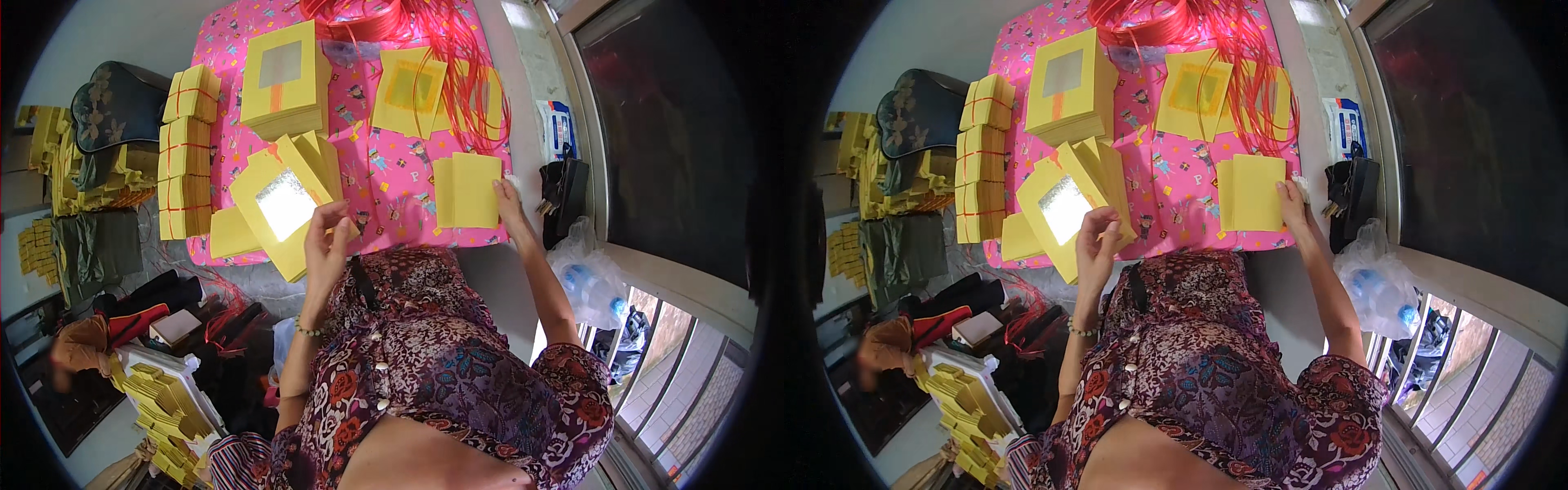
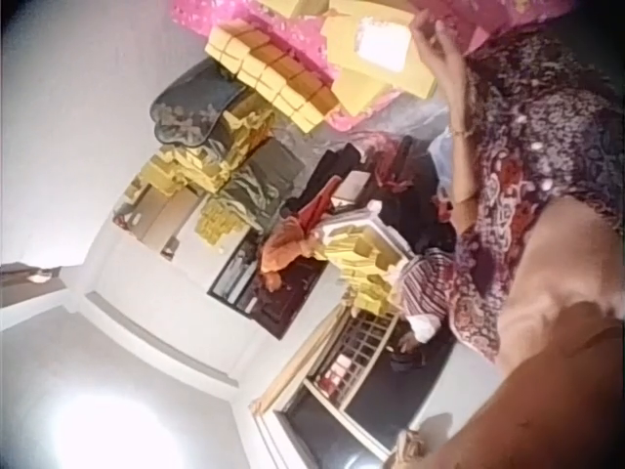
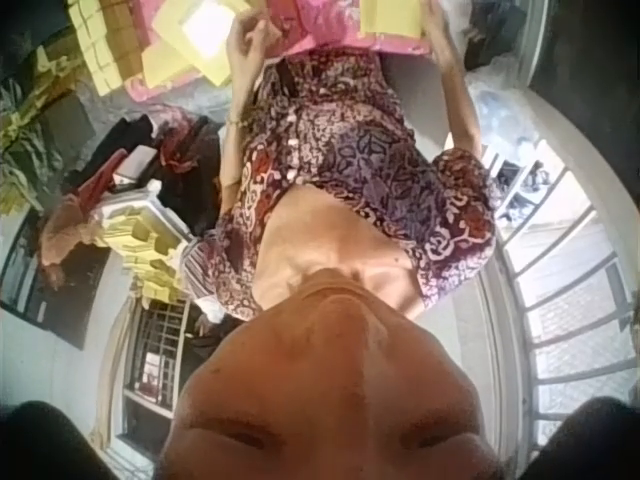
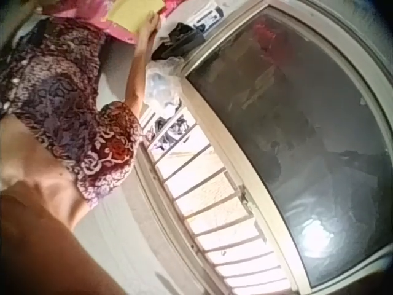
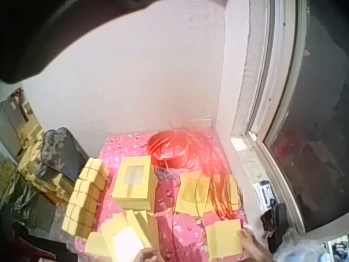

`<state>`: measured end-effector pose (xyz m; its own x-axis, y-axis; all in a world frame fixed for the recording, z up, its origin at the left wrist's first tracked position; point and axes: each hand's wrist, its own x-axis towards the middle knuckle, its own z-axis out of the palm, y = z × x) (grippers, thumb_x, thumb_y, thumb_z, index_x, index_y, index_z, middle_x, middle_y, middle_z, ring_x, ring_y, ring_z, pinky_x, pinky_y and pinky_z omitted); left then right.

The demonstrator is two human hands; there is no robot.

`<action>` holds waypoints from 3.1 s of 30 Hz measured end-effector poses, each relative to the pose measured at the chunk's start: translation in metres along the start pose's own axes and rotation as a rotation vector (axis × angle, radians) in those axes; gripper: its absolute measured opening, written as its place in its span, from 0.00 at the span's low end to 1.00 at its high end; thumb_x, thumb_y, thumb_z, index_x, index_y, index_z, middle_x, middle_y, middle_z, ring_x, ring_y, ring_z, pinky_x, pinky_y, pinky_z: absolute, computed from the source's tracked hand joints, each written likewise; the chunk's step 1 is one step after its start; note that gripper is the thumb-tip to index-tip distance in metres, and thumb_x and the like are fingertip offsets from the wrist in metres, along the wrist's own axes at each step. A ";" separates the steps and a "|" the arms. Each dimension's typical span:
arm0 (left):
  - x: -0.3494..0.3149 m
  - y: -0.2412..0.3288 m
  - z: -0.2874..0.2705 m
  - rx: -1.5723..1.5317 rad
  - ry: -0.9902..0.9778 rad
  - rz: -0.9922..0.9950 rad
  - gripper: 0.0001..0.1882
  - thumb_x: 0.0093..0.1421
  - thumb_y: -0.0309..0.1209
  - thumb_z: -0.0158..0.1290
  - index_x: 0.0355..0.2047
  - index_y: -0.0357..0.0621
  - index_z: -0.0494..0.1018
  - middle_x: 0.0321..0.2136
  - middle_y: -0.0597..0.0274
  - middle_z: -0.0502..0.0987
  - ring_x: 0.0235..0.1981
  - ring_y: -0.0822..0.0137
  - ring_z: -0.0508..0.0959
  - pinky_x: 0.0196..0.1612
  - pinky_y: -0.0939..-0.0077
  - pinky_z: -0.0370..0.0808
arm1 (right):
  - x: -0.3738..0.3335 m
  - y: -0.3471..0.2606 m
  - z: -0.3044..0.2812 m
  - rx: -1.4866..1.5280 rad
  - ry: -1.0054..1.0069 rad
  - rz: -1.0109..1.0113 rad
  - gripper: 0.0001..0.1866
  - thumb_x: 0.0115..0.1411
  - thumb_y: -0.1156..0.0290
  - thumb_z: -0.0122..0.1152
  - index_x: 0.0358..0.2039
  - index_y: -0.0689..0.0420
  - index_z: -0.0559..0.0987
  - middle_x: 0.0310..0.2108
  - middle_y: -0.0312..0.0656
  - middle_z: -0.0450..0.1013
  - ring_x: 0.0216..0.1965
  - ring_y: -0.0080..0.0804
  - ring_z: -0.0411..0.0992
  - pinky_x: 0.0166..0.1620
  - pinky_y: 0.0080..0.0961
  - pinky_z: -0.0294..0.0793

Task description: Folding and stacking yellow paper ritual items with silver foil centers on a table.

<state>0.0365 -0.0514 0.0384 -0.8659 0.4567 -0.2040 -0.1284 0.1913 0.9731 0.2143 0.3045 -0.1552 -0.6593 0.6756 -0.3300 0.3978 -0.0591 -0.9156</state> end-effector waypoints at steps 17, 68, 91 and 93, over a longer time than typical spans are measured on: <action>-0.018 -0.013 -0.036 0.050 0.179 0.012 0.10 0.67 0.30 0.51 0.45 0.38 0.70 0.39 0.65 0.73 0.42 0.75 0.72 0.43 0.79 0.73 | 0.006 0.013 0.038 -0.546 0.155 -0.128 0.15 0.66 0.60 0.51 0.37 0.61 0.73 0.31 0.57 0.74 0.37 0.58 0.73 0.41 0.49 0.69; -0.043 -0.033 -0.071 0.773 0.182 0.280 0.24 0.48 0.35 0.67 0.46 0.46 0.77 0.53 0.63 0.76 0.55 0.56 0.69 0.59 0.60 0.62 | -0.060 -0.202 0.202 -0.503 -0.908 -1.061 0.09 0.53 0.66 0.67 0.32 0.57 0.83 0.45 0.40 0.78 0.46 0.37 0.74 0.47 0.31 0.75; -0.041 -0.030 -0.069 0.709 0.235 0.282 0.17 0.51 0.35 0.63 0.41 0.45 0.80 0.49 0.60 0.78 0.52 0.54 0.71 0.57 0.58 0.65 | -0.062 -0.206 0.212 -0.400 -0.911 -0.597 0.09 0.54 0.65 0.66 0.29 0.58 0.83 0.26 0.41 0.76 0.31 0.35 0.74 0.38 0.31 0.72; -0.041 -0.029 -0.069 0.701 0.240 0.274 0.16 0.51 0.35 0.63 0.40 0.45 0.80 0.48 0.60 0.79 0.52 0.54 0.71 0.57 0.58 0.65 | -0.061 -0.206 0.212 -0.415 -0.907 -0.611 0.09 0.55 0.65 0.66 0.29 0.58 0.83 0.26 0.41 0.76 0.31 0.36 0.74 0.38 0.31 0.71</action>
<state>0.0421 -0.1356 0.0259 -0.9134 0.3823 0.1397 0.3703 0.6383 0.6749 0.0377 0.1194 0.0047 -0.9602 -0.2733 -0.0577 -0.0752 0.4518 -0.8889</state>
